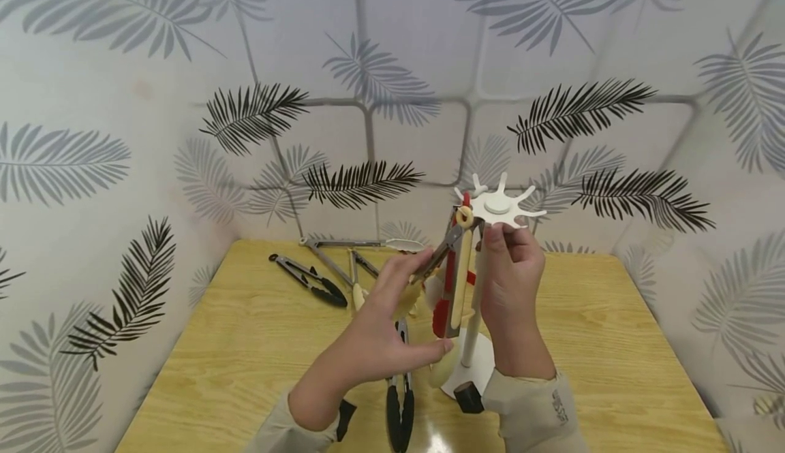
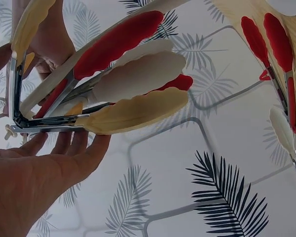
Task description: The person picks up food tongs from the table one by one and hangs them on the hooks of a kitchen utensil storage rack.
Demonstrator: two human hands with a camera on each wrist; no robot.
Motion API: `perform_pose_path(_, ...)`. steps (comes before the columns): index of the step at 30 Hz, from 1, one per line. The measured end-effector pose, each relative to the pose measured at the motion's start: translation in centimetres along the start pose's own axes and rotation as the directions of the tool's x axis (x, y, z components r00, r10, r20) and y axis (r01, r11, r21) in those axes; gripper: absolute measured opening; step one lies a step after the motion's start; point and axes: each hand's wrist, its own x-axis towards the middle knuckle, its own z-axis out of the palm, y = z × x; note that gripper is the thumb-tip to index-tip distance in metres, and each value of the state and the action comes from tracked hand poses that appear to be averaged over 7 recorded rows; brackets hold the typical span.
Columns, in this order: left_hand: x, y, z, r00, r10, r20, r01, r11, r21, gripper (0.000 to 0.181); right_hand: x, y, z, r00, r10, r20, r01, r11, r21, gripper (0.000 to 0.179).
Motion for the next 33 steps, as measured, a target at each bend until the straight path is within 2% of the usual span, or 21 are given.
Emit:
perform_pose_path(5, -0.2, -0.2, 0.0, 1.0, -0.018, 0.023, 0.018, 1.0, 0.002, 0.114, 0.0, -0.1, -0.1, 1.0, 0.0, -0.012, 0.0, 1.0, -0.001, 0.029)
perform_pose_path(12, -0.9, -0.5, -0.1, 0.995, -0.086, 0.044, 0.086, 0.996, 0.012, 0.11, 0.1, -0.1, 0.0, 0.999, -0.003, -0.053, 0.002, 1.0, -0.026, 0.006)
perform_pose_path(17, -1.5, -1.2, -0.1, 0.985, -0.163, 0.047, 0.164, 0.986, -0.008, 0.107, 0.2, 0.0, 0.0, 0.997, -0.007, -0.072, 0.003, 0.999, -0.052, 0.01)
perform_pose_path(20, -1.9, -1.7, -0.1, 0.978, -0.203, 0.053, 0.205, 0.978, -0.035, 0.106, 0.2, 0.0, -0.1, 0.998, 0.003, -0.055, -0.005, 0.999, -0.04, 0.01)
perform_pose_path(27, -3.2, -2.9, -0.2, 0.97, -0.232, 0.073, 0.236, 0.97, -0.055, 0.103, 0.2, -0.2, -0.4, 1.0, 0.018, -0.011, -0.017, 0.999, 0.052, 0.011)
perform_pose_path(30, -3.7, -3.3, -0.2, 0.959, -0.277, 0.062, 0.28, 0.959, -0.039, 0.103, 0.2, -0.1, -0.5, 1.0, 0.017, 0.007, -0.017, 0.997, 0.073, 0.012)
perform_pose_path(33, -4.3, -4.1, -0.1, 0.933, -0.359, 0.026, 0.359, 0.933, -0.02, 0.103, 0.2, -0.2, -0.6, 0.999, 0.025, 0.022, -0.026, 0.997, 0.077, 0.013)
